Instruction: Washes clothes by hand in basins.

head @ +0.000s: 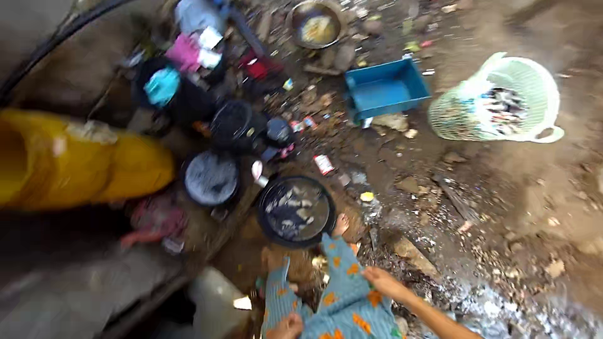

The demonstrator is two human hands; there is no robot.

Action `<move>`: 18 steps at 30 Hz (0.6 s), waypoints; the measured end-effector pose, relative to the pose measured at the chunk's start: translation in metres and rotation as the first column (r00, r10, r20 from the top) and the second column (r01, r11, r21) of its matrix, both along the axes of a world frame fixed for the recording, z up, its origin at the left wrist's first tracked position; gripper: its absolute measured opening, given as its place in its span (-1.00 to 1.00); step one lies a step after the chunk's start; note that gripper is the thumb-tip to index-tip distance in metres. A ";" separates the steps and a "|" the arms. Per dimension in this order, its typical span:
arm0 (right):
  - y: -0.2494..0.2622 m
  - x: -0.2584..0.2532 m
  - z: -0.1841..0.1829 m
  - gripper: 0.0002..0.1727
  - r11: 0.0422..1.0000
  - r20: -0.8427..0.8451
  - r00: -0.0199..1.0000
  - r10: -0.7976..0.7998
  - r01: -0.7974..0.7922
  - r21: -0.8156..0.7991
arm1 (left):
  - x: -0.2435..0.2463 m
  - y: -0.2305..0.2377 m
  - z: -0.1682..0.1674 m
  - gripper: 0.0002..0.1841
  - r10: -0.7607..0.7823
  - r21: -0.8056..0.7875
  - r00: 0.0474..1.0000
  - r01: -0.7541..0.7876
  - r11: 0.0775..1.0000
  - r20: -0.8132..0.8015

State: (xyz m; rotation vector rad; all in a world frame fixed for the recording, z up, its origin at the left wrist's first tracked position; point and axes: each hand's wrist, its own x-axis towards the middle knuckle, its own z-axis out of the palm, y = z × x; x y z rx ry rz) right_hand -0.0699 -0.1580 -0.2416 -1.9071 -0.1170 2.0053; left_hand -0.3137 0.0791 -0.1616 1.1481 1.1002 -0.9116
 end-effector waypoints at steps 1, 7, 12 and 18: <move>-0.001 -0.002 0.020 -0.50 0.999 -0.047 0.998 0.037 -0.037 -0.008 | -0.018 0.009 0.001 -0.75 0.067 0.030 0.997 -0.066 0.997 -0.035; 0.072 -0.089 0.048 -0.50 0.894 -0.047 0.896 0.441 -0.444 -0.067 | -0.130 0.096 -0.009 -0.22 -0.181 0.179 0.968 0.213 0.961 -0.175; 0.210 -0.196 0.035 -0.51 0.663 -0.067 0.660 0.748 -0.748 0.031 | -0.222 0.181 -0.019 -0.63 -0.305 0.152 0.945 0.286 0.946 0.120; 0.322 -0.252 0.083 -0.65 0.463 0.079 0.471 0.879 -0.881 0.097 | -0.310 0.215 0.008 -0.63 -0.255 0.089 0.938 0.240 0.967 0.236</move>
